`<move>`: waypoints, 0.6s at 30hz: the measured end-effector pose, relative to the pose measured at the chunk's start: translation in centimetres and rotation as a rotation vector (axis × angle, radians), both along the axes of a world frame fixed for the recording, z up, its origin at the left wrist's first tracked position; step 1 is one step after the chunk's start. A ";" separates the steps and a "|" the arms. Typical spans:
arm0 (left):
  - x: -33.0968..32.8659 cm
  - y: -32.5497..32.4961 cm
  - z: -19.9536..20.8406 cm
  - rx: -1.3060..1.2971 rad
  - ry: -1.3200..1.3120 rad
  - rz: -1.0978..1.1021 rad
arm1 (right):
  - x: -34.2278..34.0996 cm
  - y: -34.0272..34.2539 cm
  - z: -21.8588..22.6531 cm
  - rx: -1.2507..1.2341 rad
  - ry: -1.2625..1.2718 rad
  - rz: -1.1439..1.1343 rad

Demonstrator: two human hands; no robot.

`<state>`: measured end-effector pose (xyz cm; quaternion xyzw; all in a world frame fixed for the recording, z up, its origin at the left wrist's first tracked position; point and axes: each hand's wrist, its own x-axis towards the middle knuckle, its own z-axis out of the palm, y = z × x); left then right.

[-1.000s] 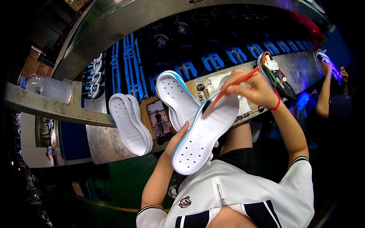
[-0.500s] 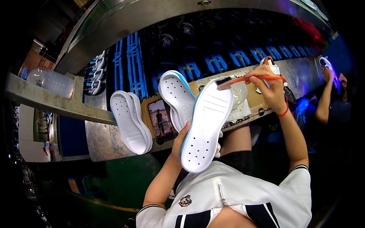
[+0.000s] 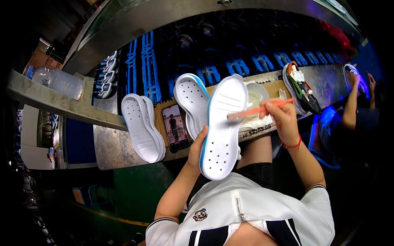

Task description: The person applies a liquid adhesive to white shoe soles using a brush, dipping the brush into a small container and coating the inner surface of multiple soles before placing them on a conveyor belt.

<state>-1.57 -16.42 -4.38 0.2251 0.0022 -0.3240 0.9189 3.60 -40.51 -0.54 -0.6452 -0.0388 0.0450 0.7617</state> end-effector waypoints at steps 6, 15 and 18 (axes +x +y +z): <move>-0.9 -0.1 -0.4 -0.009 0.131 -0.044 | 3.9 -2.1 -0.5 -0.130 -0.181 -0.198; -0.9 0.0 -0.6 -0.038 0.125 -0.082 | 4.1 -1.9 1.7 -0.205 -0.334 0.011; -0.8 0.0 -0.1 -0.013 0.125 -0.085 | 4.8 -2.2 2.0 -0.270 -0.402 0.009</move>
